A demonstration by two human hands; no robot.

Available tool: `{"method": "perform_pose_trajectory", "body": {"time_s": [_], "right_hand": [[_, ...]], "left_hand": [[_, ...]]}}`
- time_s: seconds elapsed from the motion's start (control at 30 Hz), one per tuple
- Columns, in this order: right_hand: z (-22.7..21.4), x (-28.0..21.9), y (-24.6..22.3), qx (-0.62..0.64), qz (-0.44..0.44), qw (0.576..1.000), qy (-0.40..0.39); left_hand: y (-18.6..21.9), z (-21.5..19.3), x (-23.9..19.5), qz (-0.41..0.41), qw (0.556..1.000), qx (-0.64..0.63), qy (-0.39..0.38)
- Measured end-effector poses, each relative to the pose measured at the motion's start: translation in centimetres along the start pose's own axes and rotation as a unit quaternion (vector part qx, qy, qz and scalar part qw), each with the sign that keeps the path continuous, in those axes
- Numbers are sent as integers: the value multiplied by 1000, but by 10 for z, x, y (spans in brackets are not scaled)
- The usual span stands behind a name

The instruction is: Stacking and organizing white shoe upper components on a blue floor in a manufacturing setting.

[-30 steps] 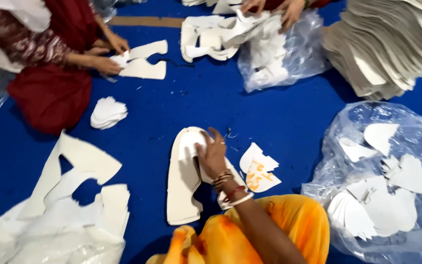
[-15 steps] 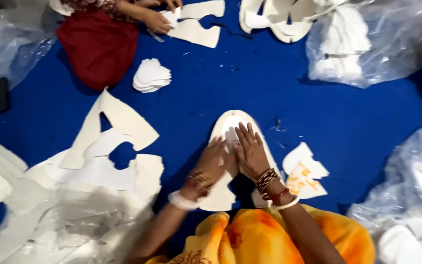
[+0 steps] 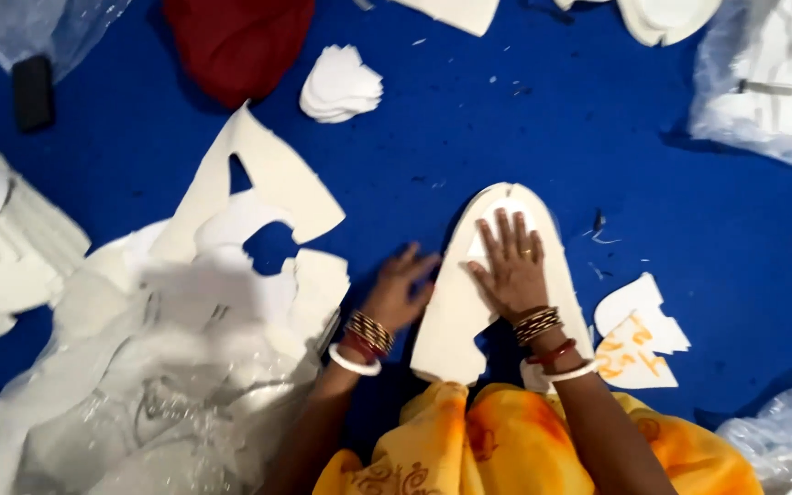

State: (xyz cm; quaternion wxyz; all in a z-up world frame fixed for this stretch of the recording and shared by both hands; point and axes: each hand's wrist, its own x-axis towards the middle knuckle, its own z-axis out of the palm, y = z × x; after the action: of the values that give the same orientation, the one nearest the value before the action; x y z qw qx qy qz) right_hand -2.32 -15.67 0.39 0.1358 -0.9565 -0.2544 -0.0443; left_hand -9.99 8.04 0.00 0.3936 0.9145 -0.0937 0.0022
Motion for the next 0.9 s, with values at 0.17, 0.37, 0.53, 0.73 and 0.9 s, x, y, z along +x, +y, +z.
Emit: {"method": "perform_pose_trajectory", "body": {"time_s": [0.17,0.37,0.53,0.73,0.9], "right_hand": [[-5,-2,0,45,-5,999,17],[-35,-9,20,307,52,947,85],[-75,-50,12,425,115,879,183],[-57,-73,12,512,137,829,176],[-90,-55,-29,686,163,709,-2]], "left_hand": [[-64,-71,1,-115,972,94,181],[-102,-104,17,-254,903,245,244],[-145,-105,18,-280,911,205,224],[-83,-102,6,-225,840,-363,334],[82,-75,-34,-25,936,-350,-11]]}}
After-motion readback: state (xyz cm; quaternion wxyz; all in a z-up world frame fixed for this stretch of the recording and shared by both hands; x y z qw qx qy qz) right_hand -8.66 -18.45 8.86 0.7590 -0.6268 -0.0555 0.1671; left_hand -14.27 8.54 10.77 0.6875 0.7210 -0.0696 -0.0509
